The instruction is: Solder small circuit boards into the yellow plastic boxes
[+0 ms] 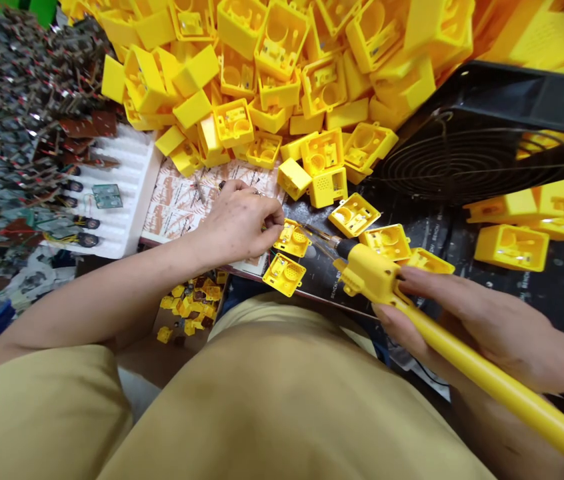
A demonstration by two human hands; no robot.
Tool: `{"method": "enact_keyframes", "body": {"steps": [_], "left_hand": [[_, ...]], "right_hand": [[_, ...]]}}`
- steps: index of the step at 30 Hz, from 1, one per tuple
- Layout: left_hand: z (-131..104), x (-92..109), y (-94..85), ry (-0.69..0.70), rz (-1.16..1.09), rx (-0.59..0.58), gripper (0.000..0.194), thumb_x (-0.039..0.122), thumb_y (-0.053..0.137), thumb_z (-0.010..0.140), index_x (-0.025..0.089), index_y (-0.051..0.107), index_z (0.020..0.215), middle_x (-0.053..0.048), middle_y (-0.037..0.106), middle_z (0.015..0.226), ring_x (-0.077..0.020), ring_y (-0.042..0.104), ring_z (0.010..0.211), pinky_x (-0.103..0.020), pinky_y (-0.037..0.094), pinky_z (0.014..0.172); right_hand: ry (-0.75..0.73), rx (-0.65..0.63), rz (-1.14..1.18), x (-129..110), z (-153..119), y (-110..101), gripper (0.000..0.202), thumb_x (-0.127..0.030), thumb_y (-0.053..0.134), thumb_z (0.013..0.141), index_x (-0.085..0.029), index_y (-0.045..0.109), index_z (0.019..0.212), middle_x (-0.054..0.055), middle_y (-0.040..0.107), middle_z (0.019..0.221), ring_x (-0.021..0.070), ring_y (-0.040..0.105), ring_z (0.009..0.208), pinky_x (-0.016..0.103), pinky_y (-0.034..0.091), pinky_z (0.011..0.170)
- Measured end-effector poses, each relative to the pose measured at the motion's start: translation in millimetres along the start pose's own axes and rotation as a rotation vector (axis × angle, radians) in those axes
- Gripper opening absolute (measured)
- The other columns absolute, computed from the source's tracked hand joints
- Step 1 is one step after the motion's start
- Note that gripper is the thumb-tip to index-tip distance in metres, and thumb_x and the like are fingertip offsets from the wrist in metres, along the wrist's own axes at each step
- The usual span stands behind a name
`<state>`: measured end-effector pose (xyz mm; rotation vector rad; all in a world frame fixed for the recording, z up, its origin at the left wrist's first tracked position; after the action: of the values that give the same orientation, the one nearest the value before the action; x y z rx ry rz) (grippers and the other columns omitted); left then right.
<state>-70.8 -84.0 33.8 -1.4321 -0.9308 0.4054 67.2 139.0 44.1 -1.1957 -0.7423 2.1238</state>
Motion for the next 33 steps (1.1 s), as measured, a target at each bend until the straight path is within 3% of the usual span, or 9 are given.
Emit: {"method": "enact_keyframes", "body": {"steps": [4, 10, 15, 22, 30, 33], "left_hand": [[2, 2, 0.0, -0.012, 0.056, -0.025, 0.021, 0.026, 0.052, 0.081, 0.018, 0.071, 0.079, -0.003, 0.071, 0.072, -0.02, 0.064, 0.077, -0.045, 0.041, 0.094], [4, 5, -0.8, 0.014, 0.117, 0.0, 0.022, 0.027, 0.051, 0.081, 0.018, 0.071, 0.078, -0.003, 0.067, 0.068, -0.0206, 0.063, 0.075, -0.045, 0.042, 0.092], [5, 5, 1.5, 0.043, 0.14, 0.013, 0.022, 0.026, 0.051, 0.081, 0.018, 0.071, 0.077, -0.003, 0.069, 0.07, -0.0194, 0.062, 0.072, -0.045, 0.041, 0.092], [5, 4, 2.3, 0.063, 0.153, 0.029, 0.022, 0.025, 0.052, 0.081, 0.018, 0.072, 0.078, -0.003, 0.069, 0.067, -0.0193, 0.062, 0.071, -0.043, 0.04, 0.09], [5, 6, 2.2, 0.034, 0.179, 0.014, 0.024, 0.026, 0.05, 0.081, 0.018, 0.072, 0.079, -0.004, 0.071, 0.072, -0.0215, 0.064, 0.075, -0.043, 0.041, 0.089], [6, 7, 1.3, 0.025, 0.198, -0.003, 0.025, 0.026, 0.05, 0.081, 0.017, 0.073, 0.08, -0.005, 0.071, 0.072, -0.0211, 0.064, 0.075, -0.044, 0.041, 0.091]], "right_hand": [[-0.155, 0.001, 0.033, -7, 5, 1, 0.023, -0.012, 0.071, 0.085, -0.018, 0.061, 0.106, 0.002, 0.072, 0.084, 0.0116, 0.07, 0.074, 0.02, 0.059, 0.071], [-0.166, -0.065, -0.007, -12, 11, 5, 0.009, -0.013, 0.068, 0.087, -0.017, 0.062, 0.092, 0.002, 0.072, 0.083, 0.0118, 0.07, 0.074, 0.021, 0.059, 0.073], [-0.292, -0.052, -0.031, -20, 17, 6, 0.022, -0.012, 0.079, 0.078, -0.015, 0.061, 0.091, 0.004, 0.071, 0.08, 0.0142, 0.069, 0.073, 0.025, 0.059, 0.066], [-0.238, -0.082, -0.019, -21, 22, -5, 0.018, -0.009, 0.074, 0.082, -0.015, 0.061, 0.092, 0.003, 0.068, 0.082, 0.01, 0.066, 0.075, 0.022, 0.055, 0.071], [-0.331, -0.02, 0.002, -20, 21, 5, 0.024, -0.011, 0.08, 0.076, -0.014, 0.061, 0.091, 0.003, 0.068, 0.079, 0.0116, 0.066, 0.071, 0.023, 0.056, 0.063], [-0.242, -0.038, -0.022, -15, 14, -5, 0.014, -0.014, 0.073, 0.084, -0.018, 0.062, 0.092, 0.003, 0.069, 0.083, 0.0118, 0.067, 0.075, 0.024, 0.057, 0.068]]}}
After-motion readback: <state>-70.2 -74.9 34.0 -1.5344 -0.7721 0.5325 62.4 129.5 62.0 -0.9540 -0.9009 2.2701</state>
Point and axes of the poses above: each hand's wrist, its own z-axis towards the middle knuckle, its own y-axis out of the palm, x = y × z, the point moved 3 cm from there along z, towards the middle knuckle
